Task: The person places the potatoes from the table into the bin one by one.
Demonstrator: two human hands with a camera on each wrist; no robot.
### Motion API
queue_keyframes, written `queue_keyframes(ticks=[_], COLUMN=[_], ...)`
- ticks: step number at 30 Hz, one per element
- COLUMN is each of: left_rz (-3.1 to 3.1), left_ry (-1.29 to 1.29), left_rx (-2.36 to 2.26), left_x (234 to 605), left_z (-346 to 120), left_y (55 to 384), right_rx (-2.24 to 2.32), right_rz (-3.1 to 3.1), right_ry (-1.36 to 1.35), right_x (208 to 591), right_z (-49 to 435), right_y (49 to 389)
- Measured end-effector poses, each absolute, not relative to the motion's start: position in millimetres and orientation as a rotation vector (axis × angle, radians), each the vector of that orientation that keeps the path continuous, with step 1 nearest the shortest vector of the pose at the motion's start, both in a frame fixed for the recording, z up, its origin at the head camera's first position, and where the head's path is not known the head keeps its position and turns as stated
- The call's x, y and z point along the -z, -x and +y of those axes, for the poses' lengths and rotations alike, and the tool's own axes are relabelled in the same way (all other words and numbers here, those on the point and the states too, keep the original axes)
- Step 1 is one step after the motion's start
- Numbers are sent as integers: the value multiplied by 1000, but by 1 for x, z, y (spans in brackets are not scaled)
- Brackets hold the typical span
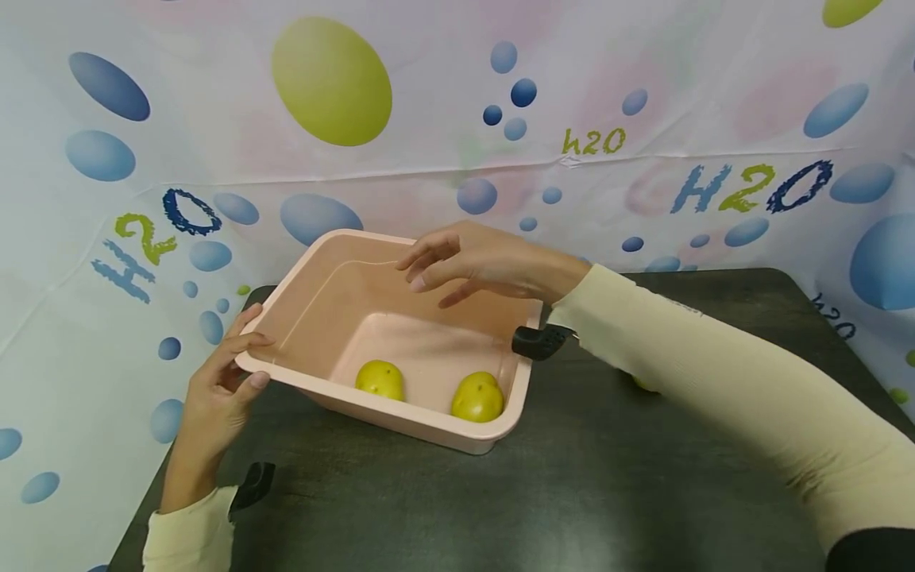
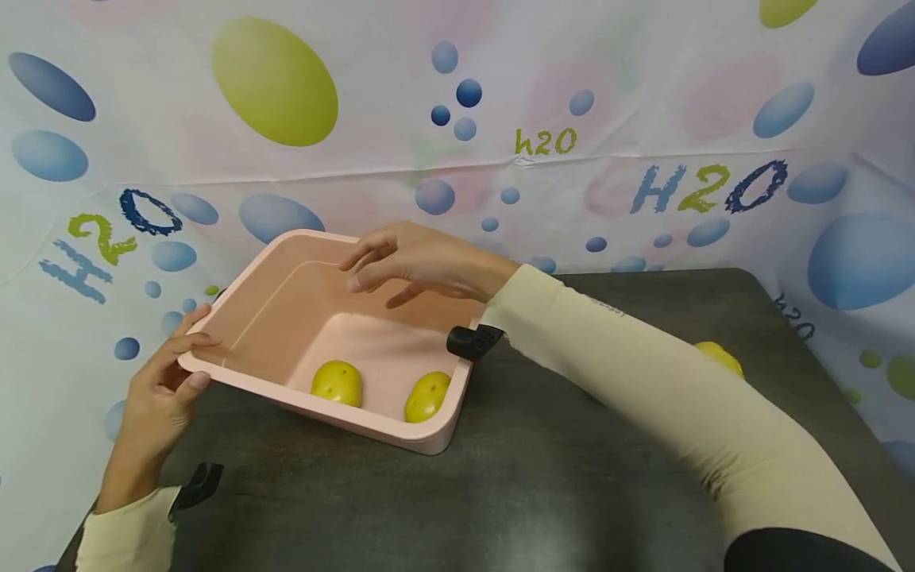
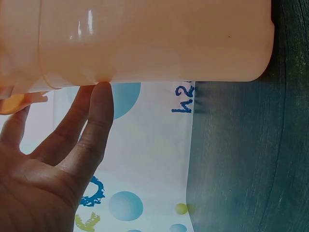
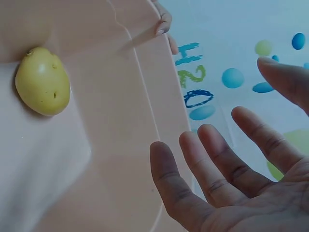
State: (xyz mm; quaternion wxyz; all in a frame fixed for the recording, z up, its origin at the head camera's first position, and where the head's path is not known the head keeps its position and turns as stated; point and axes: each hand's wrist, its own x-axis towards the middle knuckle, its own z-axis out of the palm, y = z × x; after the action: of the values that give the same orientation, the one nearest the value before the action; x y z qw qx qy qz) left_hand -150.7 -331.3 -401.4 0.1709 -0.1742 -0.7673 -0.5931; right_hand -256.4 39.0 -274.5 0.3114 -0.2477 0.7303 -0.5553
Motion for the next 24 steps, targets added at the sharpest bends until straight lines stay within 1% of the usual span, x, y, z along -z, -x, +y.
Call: queue_keyframes(ticks=[11, 16, 24], left_rz=[-2162, -2201, -2194], left_ry=[484, 440, 510], left_rx=[1715, 1686, 1678], left_x=[401, 400, 401], left_z=[-329, -328, -330], left_y=[150, 149, 150], right_rx=[1545, 1576, 1595], right_rz=[1955, 2011, 2153], right_ry=[636, 623, 529], right_x=[268, 274, 285], right_z=[96, 126, 177], right_y=[234, 218, 192])
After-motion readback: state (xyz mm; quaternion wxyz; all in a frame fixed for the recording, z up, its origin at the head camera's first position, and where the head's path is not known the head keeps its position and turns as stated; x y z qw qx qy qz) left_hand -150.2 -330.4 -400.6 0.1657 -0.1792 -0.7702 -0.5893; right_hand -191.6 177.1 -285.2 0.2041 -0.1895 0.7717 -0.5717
